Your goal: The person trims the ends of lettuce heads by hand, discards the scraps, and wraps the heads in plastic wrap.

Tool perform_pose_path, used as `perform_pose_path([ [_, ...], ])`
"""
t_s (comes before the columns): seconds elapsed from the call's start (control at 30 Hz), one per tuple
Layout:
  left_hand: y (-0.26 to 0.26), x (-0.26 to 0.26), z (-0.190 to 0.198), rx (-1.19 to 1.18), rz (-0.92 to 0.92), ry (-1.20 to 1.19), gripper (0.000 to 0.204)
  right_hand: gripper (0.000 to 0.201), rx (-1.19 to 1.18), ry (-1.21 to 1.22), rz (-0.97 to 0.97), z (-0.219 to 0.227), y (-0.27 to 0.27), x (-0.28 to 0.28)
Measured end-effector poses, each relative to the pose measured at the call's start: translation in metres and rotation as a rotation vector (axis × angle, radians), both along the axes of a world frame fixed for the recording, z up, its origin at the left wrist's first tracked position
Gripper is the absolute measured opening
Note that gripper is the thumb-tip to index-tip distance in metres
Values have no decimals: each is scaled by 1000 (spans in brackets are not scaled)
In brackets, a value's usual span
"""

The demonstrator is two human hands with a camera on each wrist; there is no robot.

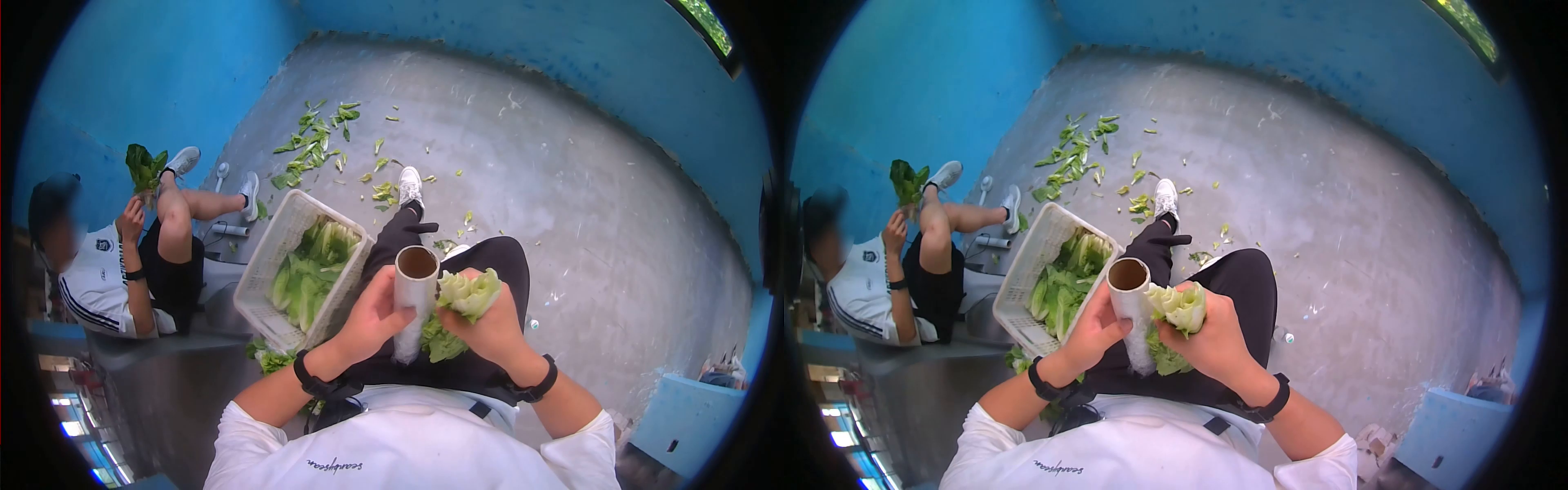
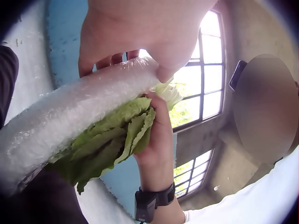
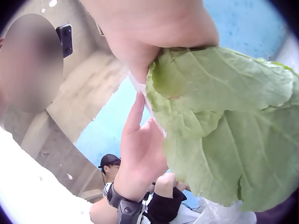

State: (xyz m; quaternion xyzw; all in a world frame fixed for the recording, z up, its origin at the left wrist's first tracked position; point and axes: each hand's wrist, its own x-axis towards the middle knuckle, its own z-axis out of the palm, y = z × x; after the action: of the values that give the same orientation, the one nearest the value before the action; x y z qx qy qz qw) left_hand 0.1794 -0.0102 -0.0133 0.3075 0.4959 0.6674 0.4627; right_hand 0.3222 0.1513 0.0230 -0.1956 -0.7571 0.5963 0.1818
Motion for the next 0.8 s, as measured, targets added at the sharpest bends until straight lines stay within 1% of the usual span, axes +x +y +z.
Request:
perform_pose_path([
  [0.07, -2, -4, -5, -7, -20, -31, 54, 23, -3, 16, -4, 4, 0, 0],
  [0.13, -5, -9, -4, -23, -47, -83, 68, 22, -90, 8, -24, 4, -2, -1],
  [0.2, -7, -9, -6, -29, -58, -96, 74, 21, -132, 0, -35, 2, -3, -1],
  [0.27, -6, -8, -8, -28, -48, -67, 71, 20, -128, -6, -33, -2, -4, -3],
  [0.37, -3, -3, 3, -7, -25, -99, 51, 20, -52, 5, -13, 3, -6, -6],
  [0.47, -1, 2, -1, -1, 20, -104, 49, 20, -44, -15, -18, 0, -4, -5],
  [0.57, 0, 2, 0, -8, 27, -59, 47, 21, -39, 4, -3, 0, -5, -6],
  [0.8, -2, 2, -3, 11, 23, -42, 47, 20, -36, 14, 8, -2, -4, -3],
])
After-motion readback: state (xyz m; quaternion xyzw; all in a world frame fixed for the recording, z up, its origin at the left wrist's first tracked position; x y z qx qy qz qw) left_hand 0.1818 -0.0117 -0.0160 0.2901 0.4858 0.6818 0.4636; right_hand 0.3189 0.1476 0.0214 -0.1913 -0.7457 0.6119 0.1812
